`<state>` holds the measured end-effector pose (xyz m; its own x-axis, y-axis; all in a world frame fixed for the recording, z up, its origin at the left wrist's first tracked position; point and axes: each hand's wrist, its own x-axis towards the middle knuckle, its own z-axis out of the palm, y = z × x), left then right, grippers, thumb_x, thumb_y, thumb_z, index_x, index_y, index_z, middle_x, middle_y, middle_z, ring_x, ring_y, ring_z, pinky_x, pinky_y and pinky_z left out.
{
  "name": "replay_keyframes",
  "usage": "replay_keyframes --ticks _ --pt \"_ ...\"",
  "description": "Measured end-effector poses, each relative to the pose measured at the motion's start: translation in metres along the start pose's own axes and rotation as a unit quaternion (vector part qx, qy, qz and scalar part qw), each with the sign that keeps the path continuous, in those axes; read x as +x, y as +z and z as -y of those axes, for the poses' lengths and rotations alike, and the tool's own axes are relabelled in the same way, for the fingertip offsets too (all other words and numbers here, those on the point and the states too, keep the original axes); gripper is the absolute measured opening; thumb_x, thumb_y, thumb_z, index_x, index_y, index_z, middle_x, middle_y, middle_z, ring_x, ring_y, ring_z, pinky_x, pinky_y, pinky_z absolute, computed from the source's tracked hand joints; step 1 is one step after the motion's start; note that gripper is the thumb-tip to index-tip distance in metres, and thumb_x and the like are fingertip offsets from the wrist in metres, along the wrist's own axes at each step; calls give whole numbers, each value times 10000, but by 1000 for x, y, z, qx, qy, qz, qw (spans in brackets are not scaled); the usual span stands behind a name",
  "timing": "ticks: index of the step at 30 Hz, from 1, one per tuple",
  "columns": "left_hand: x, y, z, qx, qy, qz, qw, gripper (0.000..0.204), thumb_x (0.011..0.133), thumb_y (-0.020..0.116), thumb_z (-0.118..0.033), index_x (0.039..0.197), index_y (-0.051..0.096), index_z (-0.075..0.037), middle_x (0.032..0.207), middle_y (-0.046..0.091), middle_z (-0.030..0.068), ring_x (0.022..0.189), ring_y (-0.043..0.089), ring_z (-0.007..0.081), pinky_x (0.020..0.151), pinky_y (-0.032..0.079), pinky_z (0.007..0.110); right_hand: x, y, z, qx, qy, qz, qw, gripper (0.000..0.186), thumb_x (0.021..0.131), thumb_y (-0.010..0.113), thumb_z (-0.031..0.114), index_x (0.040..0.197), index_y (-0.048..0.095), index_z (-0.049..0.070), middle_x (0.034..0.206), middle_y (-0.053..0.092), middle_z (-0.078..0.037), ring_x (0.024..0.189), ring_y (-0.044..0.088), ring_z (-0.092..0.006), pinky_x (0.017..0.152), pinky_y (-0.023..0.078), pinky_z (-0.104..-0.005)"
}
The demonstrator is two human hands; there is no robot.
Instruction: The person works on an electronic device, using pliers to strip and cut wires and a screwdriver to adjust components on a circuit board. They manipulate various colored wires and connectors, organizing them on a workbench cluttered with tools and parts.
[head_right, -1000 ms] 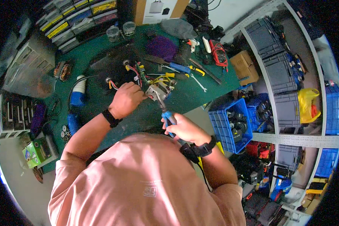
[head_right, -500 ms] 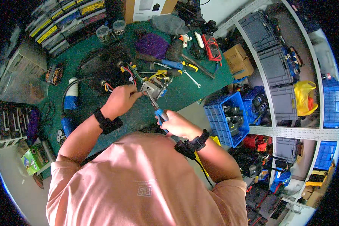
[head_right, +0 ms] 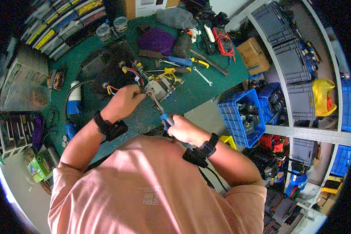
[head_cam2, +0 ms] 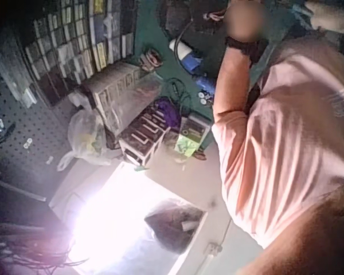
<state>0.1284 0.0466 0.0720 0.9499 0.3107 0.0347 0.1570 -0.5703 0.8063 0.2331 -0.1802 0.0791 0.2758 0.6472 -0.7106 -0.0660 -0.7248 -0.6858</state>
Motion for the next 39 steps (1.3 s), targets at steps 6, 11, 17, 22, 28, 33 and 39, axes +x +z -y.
replay_keyframes --ticks 6,11,17,22,28,33,39 --pt "2 3 7 -9 8 0 1000 226 831 652 -156 803 582 57 777 602 239 708 596 372 629 447 427 14 6 11 84 72 32 993 356 757 542 2 1112 532 23 1007 550 -89 920 552 -221 729 559 -409" --pt "2 5 10 -5 17 3 1000 207 815 653 -133 770 557 46 779 586 237 743 580 386 667 447 440 24 17 24 178 48 17 983 328 779 531 1 1106 527 16 1001 539 -86 928 548 -225 774 565 -445" --pt "-7 20 10 44 89 -32 995 150 790 626 -68 745 524 32 801 566 232 834 556 422 743 447 476 20 19 37 197 28 13 980 212 783 549 10 988 501 -18 910 482 -82 866 538 -236 740 577 -517" --pt "-9 23 12 64 138 -53 987 103 794 603 -44 778 527 24 818 565 231 866 548 430 780 446 495 23 13 38 204 69 39 976 212 786 566 17 983 497 -20 929 498 -105 889 550 -268 780 553 -563" --pt "-10 23 13 59 82 -7 995 69 804 579 -46 794 539 9 798 578 226 841 564 422 748 463 487 34 15 45 103 88 -5 991 347 784 592 19 1102 494 -80 986 500 -144 944 554 -315 822 527 -601" --pt "-13 25 16 95 126 -25 987 89 807 574 -59 781 539 19 775 582 222 802 568 427 728 465 491 37 15 47 131 102 4 986 405 781 603 7 1150 483 -108 1109 495 -180 1048 531 -341 864 505 -626" --pt "-16 21 14 73 113 -20 991 95 807 577 -61 777 546 23 804 594 227 826 579 423 745 473 485 34 13 57 150 116 24 982 373 790 602 11 1134 499 -92 1086 492 -169 1033 526 -335 881 498 -629"
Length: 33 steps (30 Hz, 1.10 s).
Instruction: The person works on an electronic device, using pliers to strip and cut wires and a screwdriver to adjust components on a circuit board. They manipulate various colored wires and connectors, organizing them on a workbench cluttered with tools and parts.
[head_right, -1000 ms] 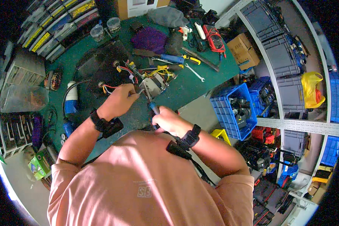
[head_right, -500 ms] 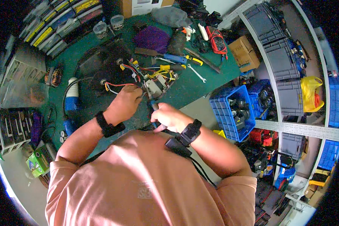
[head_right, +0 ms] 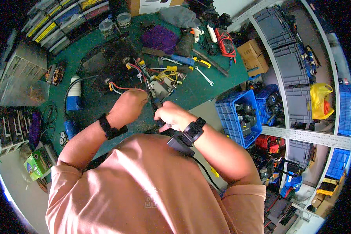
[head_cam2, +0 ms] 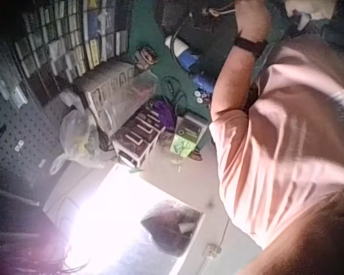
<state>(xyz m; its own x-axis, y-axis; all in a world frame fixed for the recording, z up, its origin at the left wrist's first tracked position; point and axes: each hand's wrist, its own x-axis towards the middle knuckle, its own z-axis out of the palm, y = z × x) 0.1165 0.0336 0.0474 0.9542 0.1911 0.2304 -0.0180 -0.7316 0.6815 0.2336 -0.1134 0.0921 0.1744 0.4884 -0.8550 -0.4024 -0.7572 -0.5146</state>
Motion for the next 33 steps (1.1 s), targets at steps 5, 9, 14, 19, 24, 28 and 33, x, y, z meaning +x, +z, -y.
replay_keyframes --ticks 5,9,14,19,24,28,33 --pt "3 -6 -3 -26 -42 -1 999 135 829 601 -99 787 554 20 805 594 229 820 585 420 716 469 479 6 -7 -9 -9 -10 -14 1000 260 791 601 35 1028 545 -57 997 531 -143 936 548 -293 776 531 -536" --pt "7 -13 -6 -86 -74 1 994 152 847 618 -123 816 577 19 783 596 223 783 588 412 680 462 461 14 -15 -22 52 -40 6 998 222 800 570 20 1016 581 -28 952 596 -110 885 598 -237 744 550 -448" --pt "6 -15 -6 -95 -86 10 992 145 853 617 -119 841 591 23 781 604 225 756 590 406 667 461 443 16 -11 -31 109 -68 28 991 134 812 581 41 937 589 -6 881 616 -101 806 609 -211 683 538 -387" --pt "9 -17 -9 -89 -99 15 991 154 857 616 -119 848 587 32 780 604 227 746 592 404 662 460 432 14 5 -26 77 -114 -40 990 174 843 657 143 730 582 34 652 590 -50 543 563 -148 472 459 -298" --pt "9 -15 -8 -94 -91 18 991 146 863 617 -110 873 597 35 758 601 211 721 592 382 662 466 410 13 4 -27 -26 -151 -91 984 272 857 687 206 683 553 47 580 558 -20 445 511 -118 398 397 -274" --pt "12 -33 -7 -140 -118 3 983 133 853 634 -97 874 604 31 779 606 185 743 598 346 689 472 391 11 -1 -24 -67 -155 -117 979 282 851 686 202 663 541 49 569 553 -19 430 506 -115 393 388 -283" --pt "12 -23 4 42 -4 -40 998 220 747 698 -96 913 610 19 903 619 173 905 593 353 842 462 423 22 -10 -37 -65 -131 -104 984 231 843 666 192 704 557 44 589 564 -28 458 529 -123 415 431 -281"
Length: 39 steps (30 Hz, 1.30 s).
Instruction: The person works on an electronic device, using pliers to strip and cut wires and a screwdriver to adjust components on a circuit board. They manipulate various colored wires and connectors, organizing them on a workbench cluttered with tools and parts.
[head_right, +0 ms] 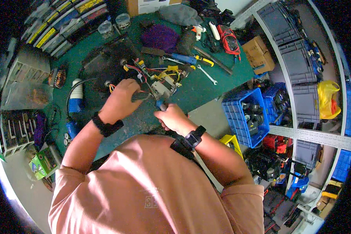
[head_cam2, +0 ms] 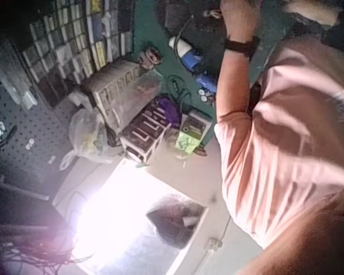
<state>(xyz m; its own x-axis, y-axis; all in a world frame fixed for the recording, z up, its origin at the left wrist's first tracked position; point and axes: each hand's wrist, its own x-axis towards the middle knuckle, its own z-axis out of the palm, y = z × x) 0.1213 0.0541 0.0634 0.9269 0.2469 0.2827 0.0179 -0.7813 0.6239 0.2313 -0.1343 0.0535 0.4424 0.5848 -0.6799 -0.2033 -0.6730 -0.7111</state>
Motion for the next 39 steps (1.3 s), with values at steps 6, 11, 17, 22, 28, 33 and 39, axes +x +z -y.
replay_keyframes --ticks 6,11,17,22,28,33,39 --pt "-4 36 23 125 -17 127 984 204 753 668 -111 910 637 14 849 606 185 886 593 376 825 468 462 -9 -12 5 15 47 99 994 151 861 606 202 861 591 52 718 611 -30 584 585 -127 504 503 -305" --pt "15 8 19 -64 -14 66 996 126 819 661 -112 838 650 12 801 605 205 788 608 385 695 483 434 -20 -35 12 15 60 185 981 264 862 572 217 1077 561 65 905 615 -70 776 611 -160 573 551 -356" --pt "37 -9 10 -70 -72 75 992 194 837 670 -160 932 685 9 819 629 230 766 612 399 696 479 423 -17 -44 29 53 9 179 982 366 857 560 147 1197 523 19 1044 612 -127 954 608 -244 692 584 -457" --pt "36 -8 17 -86 -65 63 992 180 854 678 -165 871 677 14 818 651 201 756 638 365 666 492 394 -23 -39 35 184 45 245 951 348 871 540 102 1209 523 23 1056 618 -145 961 636 -285 717 591 -476" --pt "35 -5 18 -36 15 73 997 153 852 678 -151 856 683 2 788 641 190 745 639 344 655 486 384 -20 -47 21 197 45 288 936 376 836 538 38 1211 523 13 1078 623 -136 1014 625 -279 801 573 -458" --pt "37 -12 7 -77 -84 57 992 152 858 673 -148 853 681 3 756 634 179 713 629 324 643 477 376 -27 -42 25 -5 15 220 975 413 823 573 43 1234 527 41 1156 566 -75 1088 545 -197 878 524 -402" --pt "46 -5 6 -112 -132 45 984 187 873 657 -177 877 687 7 750 653 168 687 640 282 634 472 364 -13 -31 6 48 9 111 993 243 817 614 100 1031 547 6 994 564 -78 940 585 -212 768 564 -384"
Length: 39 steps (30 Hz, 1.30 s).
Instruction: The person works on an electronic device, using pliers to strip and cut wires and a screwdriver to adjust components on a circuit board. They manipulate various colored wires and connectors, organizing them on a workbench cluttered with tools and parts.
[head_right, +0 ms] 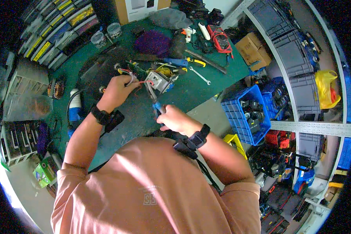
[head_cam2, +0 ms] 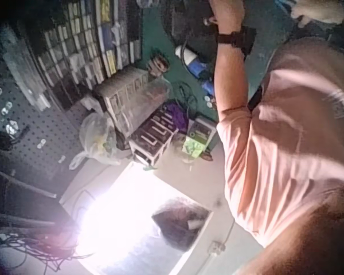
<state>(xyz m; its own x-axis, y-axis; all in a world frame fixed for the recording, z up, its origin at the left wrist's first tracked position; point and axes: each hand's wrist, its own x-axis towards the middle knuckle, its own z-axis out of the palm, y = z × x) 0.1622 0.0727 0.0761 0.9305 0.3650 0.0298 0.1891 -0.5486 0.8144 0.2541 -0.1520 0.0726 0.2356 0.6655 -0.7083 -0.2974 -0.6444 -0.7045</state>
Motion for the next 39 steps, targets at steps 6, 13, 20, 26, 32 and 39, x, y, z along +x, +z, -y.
replay_keyframes --ticks 6,13,20,26,32,39 --pt "-1 -3 -10 23 4 4 1000 207 871 664 -187 853 673 19 727 648 160 669 634 257 624 467 359 0 15 6 90 0 -33 995 186 850 613 100 988 537 1 945 540 -81 916 578 -228 779 573 -427" --pt "-7 -6 -19 57 23 -17 998 237 877 661 -198 820 652 33 684 623 166 619 594 237 603 449 363 -9 13 25 178 -20 39 983 156 847 607 67 983 555 12 939 529 -70 901 573 -229 831 558 -462" --pt "1 -7 -25 16 -3 -35 999 268 889 647 -220 809 649 36 641 579 170 573 538 245 574 417 385 -11 15 8 154 15 11 988 132 840 590 33 963 545 17 909 526 -78 870 570 -220 813 569 -456" --pt "1 -3 -24 12 -1 -45 999 274 895 639 -217 790 641 36 611 554 147 564 522 204 557 409 371 -12 16 13 237 41 62 969 182 850 575 32 1032 571 18 963 622 -101 933 650 -267 831 561 -469" --pt "4 2 -23 -16 -6 -96 995 279 896 639 -207 777 622 45 608 548 143 561 507 196 555 407 372 -13 27 20 269 44 27 962 82 839 581 6 910 544 23 830 570 -80 744 628 -230 746 595 -477" --pt "-9 7 -35 2 21 -108 994 256 854 687 -165 743 596 48 667 570 199 560 504 299 547 398 386 -13 35 36 336 29 -10 941 253 849 579 17 1085 545 -66 974 635 -205 901 667 -338 843 555 -515"
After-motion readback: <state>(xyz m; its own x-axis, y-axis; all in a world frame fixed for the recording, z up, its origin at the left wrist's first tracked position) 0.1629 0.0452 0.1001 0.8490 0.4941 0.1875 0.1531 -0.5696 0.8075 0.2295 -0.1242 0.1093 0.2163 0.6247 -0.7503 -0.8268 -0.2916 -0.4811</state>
